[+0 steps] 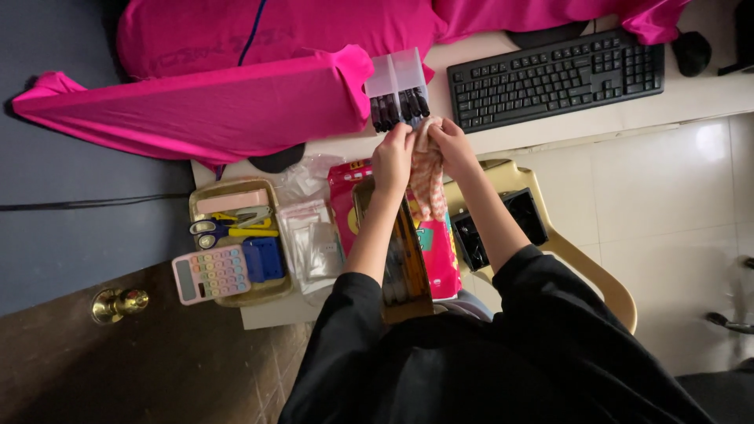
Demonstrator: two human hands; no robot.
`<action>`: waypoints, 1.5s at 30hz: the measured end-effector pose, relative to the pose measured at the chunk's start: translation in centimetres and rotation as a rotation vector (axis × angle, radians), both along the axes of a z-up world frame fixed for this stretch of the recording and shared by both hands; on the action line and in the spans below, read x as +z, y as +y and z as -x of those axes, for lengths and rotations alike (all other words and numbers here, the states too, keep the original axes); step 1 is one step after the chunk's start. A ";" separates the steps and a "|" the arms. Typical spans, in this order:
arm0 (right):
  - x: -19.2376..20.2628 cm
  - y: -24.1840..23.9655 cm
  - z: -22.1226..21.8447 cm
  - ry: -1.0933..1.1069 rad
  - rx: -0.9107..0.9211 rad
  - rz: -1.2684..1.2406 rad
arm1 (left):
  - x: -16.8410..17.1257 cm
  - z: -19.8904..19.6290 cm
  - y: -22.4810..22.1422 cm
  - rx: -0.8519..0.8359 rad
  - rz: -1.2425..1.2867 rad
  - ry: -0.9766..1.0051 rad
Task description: Taking pens from a box and placing them into individual small plastic sleeves.
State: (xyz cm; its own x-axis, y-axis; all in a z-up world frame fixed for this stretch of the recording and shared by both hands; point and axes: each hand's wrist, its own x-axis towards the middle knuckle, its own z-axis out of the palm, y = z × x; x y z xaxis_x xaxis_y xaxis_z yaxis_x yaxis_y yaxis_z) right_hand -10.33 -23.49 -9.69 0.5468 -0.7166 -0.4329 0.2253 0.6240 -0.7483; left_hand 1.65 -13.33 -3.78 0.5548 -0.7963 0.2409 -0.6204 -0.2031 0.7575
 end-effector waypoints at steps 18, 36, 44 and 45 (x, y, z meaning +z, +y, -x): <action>1.0 2.6 0.5 0.114 -0.090 0.096 | 5.0 0.2 5.4 -0.080 0.132 0.014; 0.2 14.3 11.9 0.029 0.211 -0.316 | -3.4 5.0 16.7 -0.260 -0.457 -0.273; 0.3 14.6 12.7 -0.020 0.184 -0.314 | -4.4 5.4 18.1 -0.314 -0.574 -0.030; 0.0 14.2 12.9 -0.017 0.194 -0.269 | -3.6 5.2 18.1 -0.311 -0.567 0.039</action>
